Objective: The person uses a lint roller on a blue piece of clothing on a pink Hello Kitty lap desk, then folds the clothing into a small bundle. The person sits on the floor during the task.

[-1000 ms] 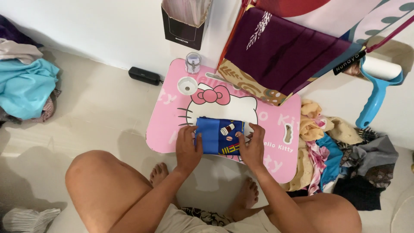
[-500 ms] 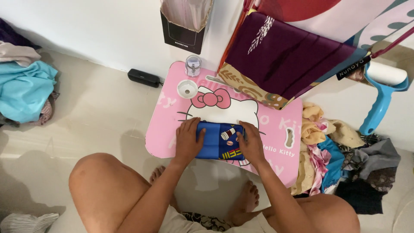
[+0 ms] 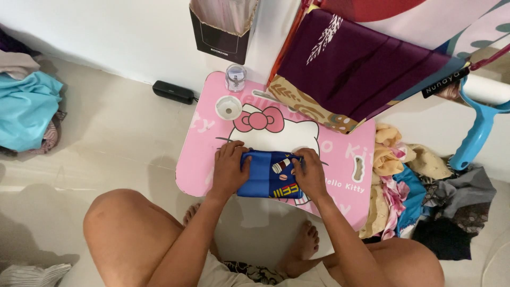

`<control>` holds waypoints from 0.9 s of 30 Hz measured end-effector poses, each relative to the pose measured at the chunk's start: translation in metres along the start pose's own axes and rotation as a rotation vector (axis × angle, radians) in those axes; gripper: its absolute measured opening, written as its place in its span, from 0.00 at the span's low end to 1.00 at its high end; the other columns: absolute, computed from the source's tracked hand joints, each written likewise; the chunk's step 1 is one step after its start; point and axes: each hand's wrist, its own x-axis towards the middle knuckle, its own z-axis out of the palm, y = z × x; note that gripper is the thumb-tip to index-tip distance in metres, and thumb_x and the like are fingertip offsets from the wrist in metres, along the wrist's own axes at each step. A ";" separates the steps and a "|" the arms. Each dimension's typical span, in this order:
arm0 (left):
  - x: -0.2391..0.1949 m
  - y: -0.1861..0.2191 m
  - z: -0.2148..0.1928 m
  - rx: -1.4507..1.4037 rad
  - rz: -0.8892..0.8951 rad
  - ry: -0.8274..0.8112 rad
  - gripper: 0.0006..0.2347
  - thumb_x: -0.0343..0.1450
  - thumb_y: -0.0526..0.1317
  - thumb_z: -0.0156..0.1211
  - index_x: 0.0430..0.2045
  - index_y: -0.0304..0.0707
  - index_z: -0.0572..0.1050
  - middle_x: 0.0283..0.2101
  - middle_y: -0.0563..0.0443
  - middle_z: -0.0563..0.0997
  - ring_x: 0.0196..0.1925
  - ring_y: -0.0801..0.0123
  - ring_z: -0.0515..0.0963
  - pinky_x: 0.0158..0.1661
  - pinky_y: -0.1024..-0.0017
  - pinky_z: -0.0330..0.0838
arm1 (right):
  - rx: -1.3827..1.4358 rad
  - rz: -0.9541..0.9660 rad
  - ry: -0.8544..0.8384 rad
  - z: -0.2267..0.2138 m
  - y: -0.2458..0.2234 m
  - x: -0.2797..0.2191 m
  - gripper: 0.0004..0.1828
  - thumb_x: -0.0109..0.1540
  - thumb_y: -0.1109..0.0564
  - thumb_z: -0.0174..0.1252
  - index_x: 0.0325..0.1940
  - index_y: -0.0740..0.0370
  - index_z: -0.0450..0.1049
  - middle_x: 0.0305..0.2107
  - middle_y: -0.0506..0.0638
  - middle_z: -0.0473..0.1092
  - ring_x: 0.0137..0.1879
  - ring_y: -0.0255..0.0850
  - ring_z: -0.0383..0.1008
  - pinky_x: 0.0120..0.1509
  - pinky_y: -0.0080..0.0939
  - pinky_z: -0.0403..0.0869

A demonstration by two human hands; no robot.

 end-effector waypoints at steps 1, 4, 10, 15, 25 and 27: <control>0.001 0.000 0.000 -0.014 0.015 0.014 0.06 0.70 0.40 0.64 0.39 0.45 0.79 0.49 0.54 0.76 0.58 0.57 0.75 0.54 0.57 0.67 | 0.007 0.004 -0.009 -0.001 -0.002 0.001 0.07 0.64 0.61 0.61 0.47 0.60 0.75 0.43 0.52 0.71 0.55 0.54 0.76 0.61 0.52 0.72; 0.005 0.007 -0.002 -0.069 0.025 0.045 0.04 0.71 0.39 0.63 0.37 0.46 0.78 0.47 0.55 0.77 0.56 0.59 0.75 0.53 0.58 0.66 | 0.005 0.036 -0.014 0.001 0.003 -0.001 0.06 0.67 0.61 0.58 0.48 0.61 0.74 0.43 0.54 0.72 0.55 0.55 0.75 0.61 0.52 0.72; 0.005 0.001 0.008 0.061 0.001 0.075 0.06 0.73 0.42 0.62 0.41 0.48 0.77 0.46 0.57 0.76 0.56 0.62 0.75 0.53 0.60 0.66 | -0.021 0.054 -0.049 -0.002 -0.003 0.004 0.05 0.69 0.60 0.56 0.48 0.61 0.74 0.41 0.54 0.73 0.54 0.54 0.76 0.60 0.51 0.73; -0.008 0.033 0.003 0.228 0.248 0.131 0.12 0.75 0.37 0.55 0.52 0.42 0.75 0.59 0.47 0.74 0.66 0.54 0.70 0.60 0.54 0.64 | -0.043 0.033 -0.036 -0.002 -0.006 0.006 0.06 0.69 0.58 0.57 0.49 0.61 0.74 0.40 0.54 0.73 0.53 0.54 0.76 0.58 0.51 0.73; -0.028 0.044 0.019 0.322 0.152 -0.194 0.26 0.79 0.53 0.41 0.71 0.39 0.60 0.77 0.41 0.55 0.81 0.51 0.46 0.73 0.43 0.30 | -0.272 -0.286 0.120 0.000 -0.040 0.002 0.18 0.68 0.53 0.58 0.60 0.62 0.70 0.53 0.58 0.69 0.62 0.57 0.70 0.63 0.53 0.68; -0.030 0.043 0.020 0.326 0.145 -0.183 0.26 0.79 0.52 0.41 0.71 0.39 0.59 0.78 0.41 0.54 0.81 0.51 0.46 0.73 0.41 0.30 | -0.288 -0.318 0.095 0.014 -0.048 -0.008 0.22 0.68 0.52 0.58 0.64 0.62 0.69 0.58 0.59 0.68 0.67 0.57 0.66 0.70 0.54 0.63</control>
